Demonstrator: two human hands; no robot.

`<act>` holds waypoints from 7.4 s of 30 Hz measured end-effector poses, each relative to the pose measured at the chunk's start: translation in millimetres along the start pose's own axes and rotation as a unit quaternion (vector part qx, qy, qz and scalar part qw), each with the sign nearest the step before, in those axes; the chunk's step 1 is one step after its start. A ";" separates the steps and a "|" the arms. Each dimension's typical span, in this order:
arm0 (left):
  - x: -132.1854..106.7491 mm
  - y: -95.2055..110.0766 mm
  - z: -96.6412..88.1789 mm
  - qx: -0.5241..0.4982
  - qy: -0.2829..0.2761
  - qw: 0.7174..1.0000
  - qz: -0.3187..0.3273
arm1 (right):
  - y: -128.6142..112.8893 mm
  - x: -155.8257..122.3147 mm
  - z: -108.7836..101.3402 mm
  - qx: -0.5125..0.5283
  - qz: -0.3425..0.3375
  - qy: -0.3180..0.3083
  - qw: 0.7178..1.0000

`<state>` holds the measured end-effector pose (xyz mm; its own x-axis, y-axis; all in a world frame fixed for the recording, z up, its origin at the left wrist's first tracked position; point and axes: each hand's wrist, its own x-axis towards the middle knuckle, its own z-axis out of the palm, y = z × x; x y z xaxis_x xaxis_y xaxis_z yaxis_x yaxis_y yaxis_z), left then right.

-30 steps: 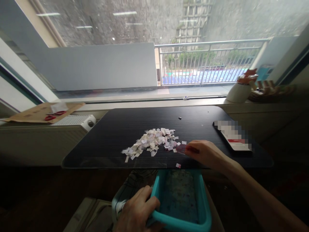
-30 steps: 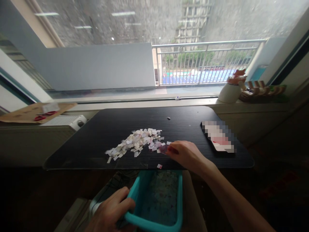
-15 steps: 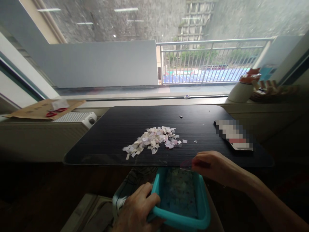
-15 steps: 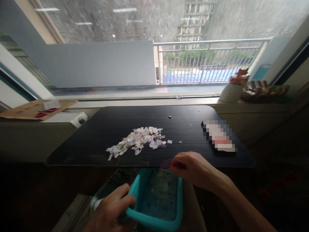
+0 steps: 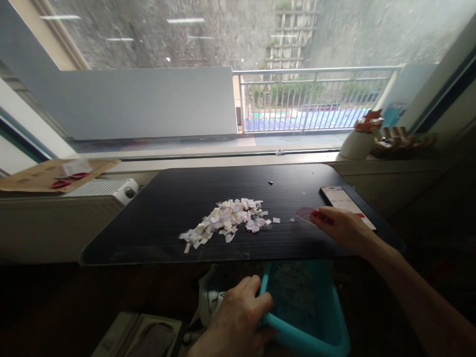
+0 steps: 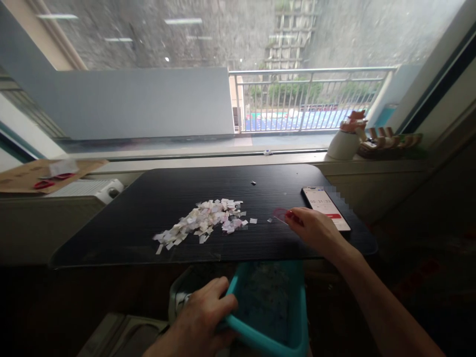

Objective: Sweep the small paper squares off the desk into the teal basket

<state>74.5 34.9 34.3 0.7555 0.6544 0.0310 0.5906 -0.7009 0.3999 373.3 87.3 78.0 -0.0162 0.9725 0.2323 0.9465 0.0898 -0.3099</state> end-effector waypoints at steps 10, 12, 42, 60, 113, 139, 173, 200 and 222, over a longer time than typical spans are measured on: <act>35.3 25.7 -7.4 0.004 -0.049 0.998 0.033 | -26.4 -19.3 -1.9 0.098 -0.098 -0.083 0.987; 39.2 29.1 -7.1 0.009 -0.057 0.998 0.040 | -28.8 -21.3 -1.9 0.093 -0.089 -0.069 0.989; 0.8 5.8 -27.1 0.051 -0.108 0.993 -0.004 | -58.6 1.2 14.1 0.078 -0.127 -0.075 0.986; 23.4 27.3 -18.6 0.064 -0.101 0.991 0.064 | -93.1 -24.2 7.6 0.151 -0.172 -0.166 0.959; -43.4 -26.8 -14.9 0.038 0.030 0.998 -0.041 | -43.9 -5.8 1.9 0.102 -0.116 -0.114 0.981; -60.7 -34.8 1.9 0.020 0.083 0.993 -0.082 | -75.7 -8.1 10.2 0.112 -0.115 -0.087 0.983; -60.0 -26.8 -1.4 0.008 0.093 0.991 -0.093 | -83.9 -14.2 7.5 0.105 -0.113 -0.084 0.984; -58.7 -24.2 -1.6 0.003 0.085 0.992 -0.091 | -78.9 -23.4 1.5 0.075 -0.064 -0.072 0.993; -36.3 -11.7 -3.5 -0.027 0.052 0.996 -0.064 | -70.6 -46.6 -6.8 0.123 -0.034 -0.221 0.967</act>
<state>39.2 20.4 31.7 0.6396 0.7656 0.0696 0.6627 -0.5950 0.4548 309.4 34.2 95.4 -0.2635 0.9545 -0.1394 0.8340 0.1528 -0.5302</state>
